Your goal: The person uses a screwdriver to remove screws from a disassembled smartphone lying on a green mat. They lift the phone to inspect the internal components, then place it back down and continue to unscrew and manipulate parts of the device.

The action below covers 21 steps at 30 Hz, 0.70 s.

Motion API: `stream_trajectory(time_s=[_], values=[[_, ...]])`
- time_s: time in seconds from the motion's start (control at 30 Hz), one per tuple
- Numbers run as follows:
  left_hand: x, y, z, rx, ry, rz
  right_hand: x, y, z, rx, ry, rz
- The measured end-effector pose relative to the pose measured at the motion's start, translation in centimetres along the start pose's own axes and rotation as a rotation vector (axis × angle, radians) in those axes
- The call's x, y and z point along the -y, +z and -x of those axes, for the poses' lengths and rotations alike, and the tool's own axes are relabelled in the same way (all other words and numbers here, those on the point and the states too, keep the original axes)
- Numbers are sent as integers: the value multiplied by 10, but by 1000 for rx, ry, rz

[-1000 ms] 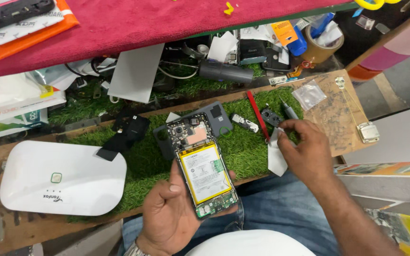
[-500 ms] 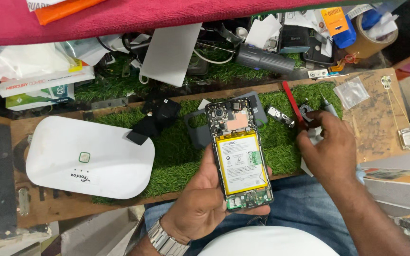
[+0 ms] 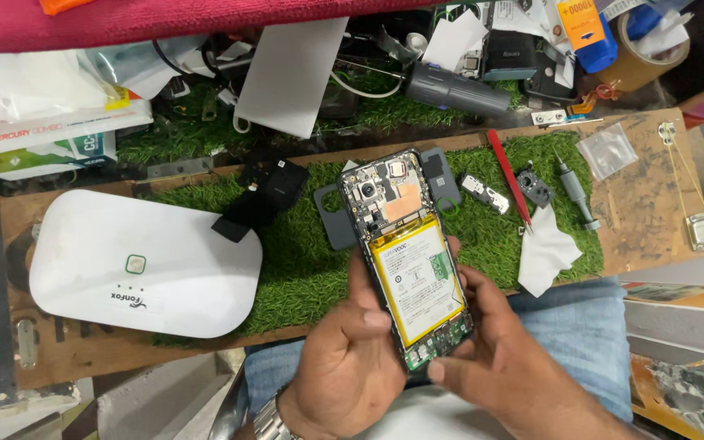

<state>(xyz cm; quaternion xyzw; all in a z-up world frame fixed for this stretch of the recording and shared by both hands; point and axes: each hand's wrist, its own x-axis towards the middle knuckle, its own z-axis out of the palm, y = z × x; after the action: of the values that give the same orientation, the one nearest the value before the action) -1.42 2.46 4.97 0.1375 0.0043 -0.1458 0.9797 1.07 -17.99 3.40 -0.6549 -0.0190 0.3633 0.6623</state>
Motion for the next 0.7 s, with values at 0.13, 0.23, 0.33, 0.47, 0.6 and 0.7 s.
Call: stream_trajectory(time_s=[0.13, 0.23, 0.33, 0.47, 0.6, 0.7], values=[[5, 2, 1, -70, -18, 98, -9, 11, 1, -65, 242, -111], [1, 2, 3, -65, -51, 75, -4, 14, -2, -29, 145, -227], [1, 3, 2, -60, -23, 29, 1, 17, -3, 12, 56, -255], [2, 5, 3, -65, -20, -6, 5, 20, -3, 15, 48, -242], [3, 9, 4, -68, -3, -40, 4, 19, -3, -8, 98, -300], [2, 10, 4, -69, -8, -24, 3, 19, -3, -11, 89, -287]])
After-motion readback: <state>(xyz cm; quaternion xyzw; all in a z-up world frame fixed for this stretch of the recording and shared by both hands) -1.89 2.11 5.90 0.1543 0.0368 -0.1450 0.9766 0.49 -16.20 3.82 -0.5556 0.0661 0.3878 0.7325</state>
